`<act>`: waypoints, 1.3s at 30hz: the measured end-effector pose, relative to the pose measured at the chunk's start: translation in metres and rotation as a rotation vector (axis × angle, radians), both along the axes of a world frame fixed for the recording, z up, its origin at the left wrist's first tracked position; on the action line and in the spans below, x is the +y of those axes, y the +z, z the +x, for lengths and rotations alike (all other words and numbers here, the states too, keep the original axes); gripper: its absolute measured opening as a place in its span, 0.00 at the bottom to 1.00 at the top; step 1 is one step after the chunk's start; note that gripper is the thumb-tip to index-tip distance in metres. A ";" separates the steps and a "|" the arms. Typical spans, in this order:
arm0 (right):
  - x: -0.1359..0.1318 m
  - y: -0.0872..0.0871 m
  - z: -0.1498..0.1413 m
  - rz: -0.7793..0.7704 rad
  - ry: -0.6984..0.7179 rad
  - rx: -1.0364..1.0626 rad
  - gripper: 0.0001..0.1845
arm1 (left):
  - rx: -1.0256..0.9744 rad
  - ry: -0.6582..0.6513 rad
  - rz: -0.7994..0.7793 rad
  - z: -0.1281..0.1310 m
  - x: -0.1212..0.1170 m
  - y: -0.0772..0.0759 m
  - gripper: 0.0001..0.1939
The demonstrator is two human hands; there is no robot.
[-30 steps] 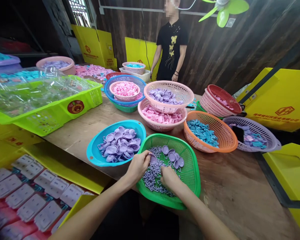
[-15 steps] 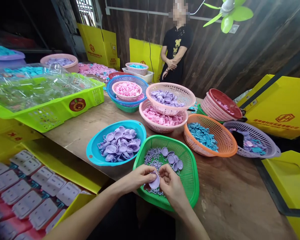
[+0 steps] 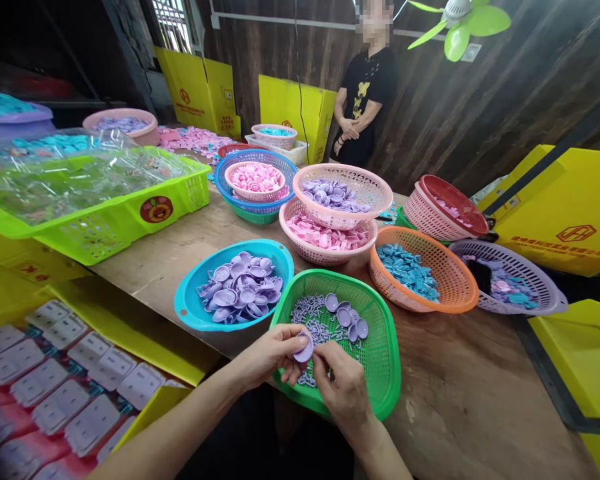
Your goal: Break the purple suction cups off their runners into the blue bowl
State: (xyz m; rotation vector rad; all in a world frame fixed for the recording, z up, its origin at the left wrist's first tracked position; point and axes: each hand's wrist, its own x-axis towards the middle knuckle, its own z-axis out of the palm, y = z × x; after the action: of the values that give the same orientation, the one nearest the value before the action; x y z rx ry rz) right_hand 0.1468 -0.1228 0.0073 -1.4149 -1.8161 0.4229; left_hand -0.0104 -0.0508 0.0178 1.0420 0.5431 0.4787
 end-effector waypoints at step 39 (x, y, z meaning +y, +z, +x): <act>0.005 0.024 -0.035 -0.004 -0.323 -0.204 0.11 | 0.734 0.389 1.154 0.012 -0.022 -0.026 0.17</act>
State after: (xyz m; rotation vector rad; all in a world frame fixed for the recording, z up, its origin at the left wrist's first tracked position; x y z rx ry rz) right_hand 0.1117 -0.1176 0.0316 -1.7700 -1.6984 0.1192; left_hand 0.0018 -0.0726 -0.0079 2.2746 1.1897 0.7818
